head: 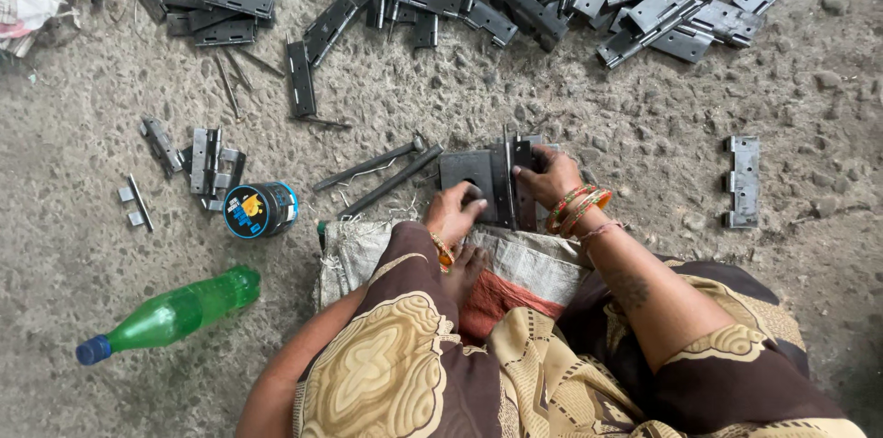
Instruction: The person sits on the floor and assembles metal hinges by placing them on a metal block and striking them with a metal rod. The person repeatedly picks up hinge parts, aligns them, and uses the rod to secure them together.
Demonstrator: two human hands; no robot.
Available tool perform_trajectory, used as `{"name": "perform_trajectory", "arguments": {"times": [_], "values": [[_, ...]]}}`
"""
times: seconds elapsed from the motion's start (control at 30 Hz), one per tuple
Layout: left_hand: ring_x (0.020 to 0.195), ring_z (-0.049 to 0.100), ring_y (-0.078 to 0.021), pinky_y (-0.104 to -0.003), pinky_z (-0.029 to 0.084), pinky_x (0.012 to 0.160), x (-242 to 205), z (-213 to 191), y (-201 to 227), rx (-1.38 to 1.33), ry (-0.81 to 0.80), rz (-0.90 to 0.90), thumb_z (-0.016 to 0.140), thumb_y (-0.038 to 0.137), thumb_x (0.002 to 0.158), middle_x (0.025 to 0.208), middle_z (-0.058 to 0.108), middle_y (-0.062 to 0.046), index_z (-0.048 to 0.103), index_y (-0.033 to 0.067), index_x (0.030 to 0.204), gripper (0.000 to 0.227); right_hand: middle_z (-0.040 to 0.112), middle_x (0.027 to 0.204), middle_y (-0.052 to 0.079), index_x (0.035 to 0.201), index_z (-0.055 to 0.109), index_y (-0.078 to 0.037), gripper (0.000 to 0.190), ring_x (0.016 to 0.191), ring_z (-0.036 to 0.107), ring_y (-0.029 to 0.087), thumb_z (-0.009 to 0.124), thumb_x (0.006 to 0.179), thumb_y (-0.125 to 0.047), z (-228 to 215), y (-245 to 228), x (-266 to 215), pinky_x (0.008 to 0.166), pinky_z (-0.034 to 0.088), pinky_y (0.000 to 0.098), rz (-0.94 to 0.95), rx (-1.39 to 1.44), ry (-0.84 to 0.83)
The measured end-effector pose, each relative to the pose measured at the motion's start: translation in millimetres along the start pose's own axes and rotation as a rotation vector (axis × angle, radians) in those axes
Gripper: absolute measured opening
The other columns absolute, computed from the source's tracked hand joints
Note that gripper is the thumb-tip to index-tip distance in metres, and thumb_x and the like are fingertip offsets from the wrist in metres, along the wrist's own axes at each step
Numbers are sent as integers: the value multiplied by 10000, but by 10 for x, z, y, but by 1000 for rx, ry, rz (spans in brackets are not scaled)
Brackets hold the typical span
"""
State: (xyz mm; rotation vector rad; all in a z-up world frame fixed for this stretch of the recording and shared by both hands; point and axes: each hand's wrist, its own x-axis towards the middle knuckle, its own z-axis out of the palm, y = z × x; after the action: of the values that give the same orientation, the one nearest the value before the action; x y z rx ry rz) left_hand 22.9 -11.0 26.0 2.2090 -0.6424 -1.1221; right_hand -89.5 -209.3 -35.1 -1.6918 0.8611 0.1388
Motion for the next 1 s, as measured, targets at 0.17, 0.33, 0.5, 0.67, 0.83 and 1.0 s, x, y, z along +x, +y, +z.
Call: {"name": "perform_trajectory", "arguments": {"times": [0.17,0.33,0.5,0.67,0.83,1.0], "values": [[897,677,-299,-424,550,814,454,-505,593,463,245,314,718,144,906,1022,667,-137,652,39,1056,194,770,1111,108,1214,721,-105,437,1008,747,220,824,820,-262,-46,-125,-82,917,571,352,121,-10,29],[978,622,-311,-434,548,838,1372,-676,1314,849,54,497,667,49,924,1080,605,-170,596,11,1095,188,768,1090,147,1283,679,-118,543,1000,755,250,823,767,-205,-85,-282,-188,915,584,373,107,-39,163],[1087,595,-326,-440,535,910,2201,-396,1806,1069,34,739,652,-85,762,1124,593,-142,590,51,1113,382,660,1192,253,1282,578,-6,627,1101,637,399,880,778,-224,-64,-263,-214,965,513,455,-6,-195,284],[1143,562,-313,-445,515,914,2564,-86,1708,1240,134,945,639,54,842,1213,547,-153,587,51,1113,276,617,1238,234,1300,579,-55,629,1121,621,403,857,757,-211,-44,-270,-237,979,511,456,-37,-95,275],[1158,567,-288,-413,497,867,2537,-101,1539,1334,260,1046,621,124,777,1170,575,-113,618,98,997,222,607,1220,225,1318,591,-93,601,1098,633,388,832,778,-199,-25,-307,-292,954,529,449,-14,-48,226],[1044,643,-282,-417,534,830,2103,-313,1491,1070,266,1030,584,43,852,955,655,-86,623,104,961,131,619,1217,208,1286,620,-110,578,1068,649,375,844,766,-222,-23,-270,-248,921,543,448,-53,-64,274]]}}
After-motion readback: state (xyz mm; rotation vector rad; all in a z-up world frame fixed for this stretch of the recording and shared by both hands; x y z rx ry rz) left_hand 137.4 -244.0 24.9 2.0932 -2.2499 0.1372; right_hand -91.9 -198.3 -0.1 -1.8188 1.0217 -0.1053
